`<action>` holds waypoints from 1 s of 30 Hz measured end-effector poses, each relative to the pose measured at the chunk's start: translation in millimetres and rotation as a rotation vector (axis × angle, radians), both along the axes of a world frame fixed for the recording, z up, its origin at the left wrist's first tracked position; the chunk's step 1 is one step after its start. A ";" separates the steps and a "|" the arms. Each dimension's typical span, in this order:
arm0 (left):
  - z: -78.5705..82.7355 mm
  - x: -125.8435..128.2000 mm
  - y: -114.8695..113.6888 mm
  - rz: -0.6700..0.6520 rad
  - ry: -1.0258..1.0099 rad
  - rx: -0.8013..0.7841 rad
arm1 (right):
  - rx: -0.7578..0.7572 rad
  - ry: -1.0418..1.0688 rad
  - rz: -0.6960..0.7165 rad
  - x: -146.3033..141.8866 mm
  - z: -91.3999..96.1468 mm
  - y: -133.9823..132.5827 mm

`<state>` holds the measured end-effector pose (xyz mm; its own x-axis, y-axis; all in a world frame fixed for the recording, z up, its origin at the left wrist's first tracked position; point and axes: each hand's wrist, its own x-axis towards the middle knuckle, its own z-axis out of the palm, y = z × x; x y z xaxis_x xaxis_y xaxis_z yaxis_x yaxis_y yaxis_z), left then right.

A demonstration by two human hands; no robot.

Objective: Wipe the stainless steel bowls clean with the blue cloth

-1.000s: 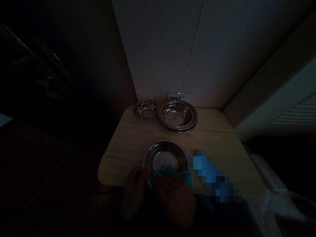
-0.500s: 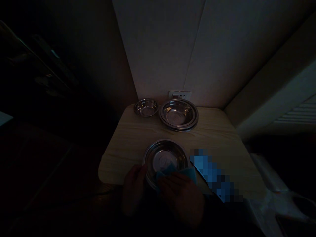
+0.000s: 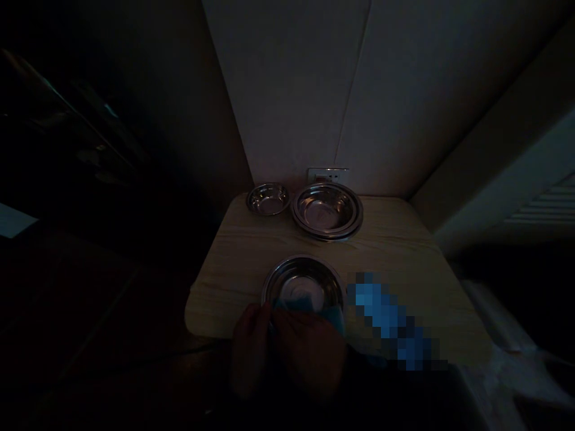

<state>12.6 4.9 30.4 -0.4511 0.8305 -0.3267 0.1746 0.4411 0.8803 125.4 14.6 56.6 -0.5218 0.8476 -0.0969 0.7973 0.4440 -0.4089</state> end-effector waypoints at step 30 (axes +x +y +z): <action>-9.5 2.6 6.4 0.020 -0.130 0.018 | -0.070 -0.103 0.136 31.5 16.7 11.6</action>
<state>15.3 11.3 20.9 -0.4225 0.8280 -0.3687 0.0494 0.4272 0.9028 156.9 26.3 73.3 -0.6152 0.7593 -0.2119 0.7711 0.5238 -0.3619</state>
